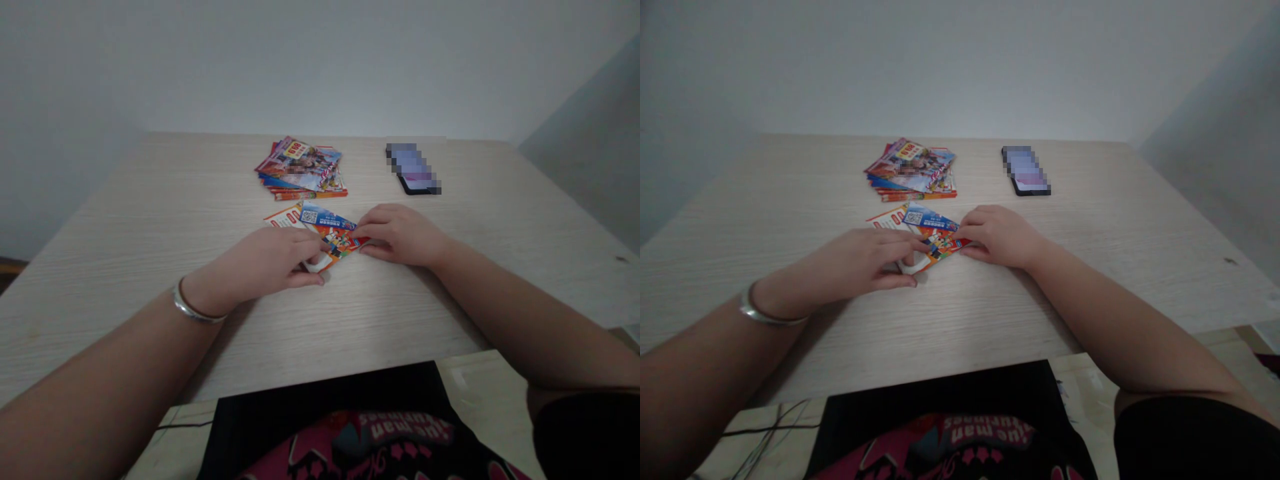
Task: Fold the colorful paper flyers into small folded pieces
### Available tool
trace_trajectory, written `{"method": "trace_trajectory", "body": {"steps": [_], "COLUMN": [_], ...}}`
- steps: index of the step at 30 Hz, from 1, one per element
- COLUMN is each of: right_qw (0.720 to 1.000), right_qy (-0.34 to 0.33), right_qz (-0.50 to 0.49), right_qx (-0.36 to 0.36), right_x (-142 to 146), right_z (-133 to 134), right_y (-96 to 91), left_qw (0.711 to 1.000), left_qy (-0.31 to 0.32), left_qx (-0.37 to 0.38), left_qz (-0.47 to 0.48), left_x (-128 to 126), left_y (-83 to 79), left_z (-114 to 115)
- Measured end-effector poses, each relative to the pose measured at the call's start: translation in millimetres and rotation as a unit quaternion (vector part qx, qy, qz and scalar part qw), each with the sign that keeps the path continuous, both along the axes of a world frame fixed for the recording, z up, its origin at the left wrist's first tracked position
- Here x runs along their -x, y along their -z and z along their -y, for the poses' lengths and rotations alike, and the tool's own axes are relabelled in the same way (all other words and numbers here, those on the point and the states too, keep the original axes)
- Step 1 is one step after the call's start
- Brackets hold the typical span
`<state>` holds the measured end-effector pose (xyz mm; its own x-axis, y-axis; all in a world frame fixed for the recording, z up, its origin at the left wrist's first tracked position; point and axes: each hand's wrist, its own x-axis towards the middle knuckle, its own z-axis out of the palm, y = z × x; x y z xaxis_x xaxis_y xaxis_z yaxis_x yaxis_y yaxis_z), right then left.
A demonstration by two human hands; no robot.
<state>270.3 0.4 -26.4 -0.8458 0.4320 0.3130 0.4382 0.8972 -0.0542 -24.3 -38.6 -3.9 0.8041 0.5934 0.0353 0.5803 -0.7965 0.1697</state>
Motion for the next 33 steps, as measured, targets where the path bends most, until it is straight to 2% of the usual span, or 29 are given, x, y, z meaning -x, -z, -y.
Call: {"method": "trace_trajectory", "body": {"steps": [5,9,13,16,20,25,28,33], "right_qw": [1.000,1.000,0.999,0.999,0.999,0.996,0.994,0.998], "right_qy": [-0.011,-0.016,-0.013,-0.004,0.012,0.067,0.099,0.039], "right_qz": [-0.001,-0.005,-0.010,-0.018,-0.024,-0.017,-0.021,-0.048], "right_qx": [0.001,0.006,0.030,0.036,0.038,0.051,0.046,0.031], "right_x": [2.1,4.8,9.0,12.6,14.5,14.3,15.2,16.8], "right_z": [0.6,1.4,3.4,5.9,8.7,12.0,14.3,15.1], "right_y": [0.5,1.7,0.8,-0.7,-2.2,-2.5,-1.4,0.4], "left_qw": [0.999,0.982,0.950,0.948,0.961,0.973,0.976,0.971], "left_qy": [-0.035,-0.124,-0.215,-0.246,-0.203,-0.184,-0.194,-0.222], "left_qx": [0.008,0.036,0.017,-0.022,-0.073,-0.046,-0.058,-0.083], "left_qz": [0.026,0.135,0.224,0.199,0.174,0.128,0.081,-0.011], "left_x": [-2.3,-3.1,-3.5,-2.6,0.3,3.8,3.6,-0.7], "left_y": [-3.4,1.0,8.3,8.7,7.7,16.0,18.2,12.9], "left_z": [3.0,3.0,0.0,-2.7,-6.8,-11.5,-12.0,-8.9]}}
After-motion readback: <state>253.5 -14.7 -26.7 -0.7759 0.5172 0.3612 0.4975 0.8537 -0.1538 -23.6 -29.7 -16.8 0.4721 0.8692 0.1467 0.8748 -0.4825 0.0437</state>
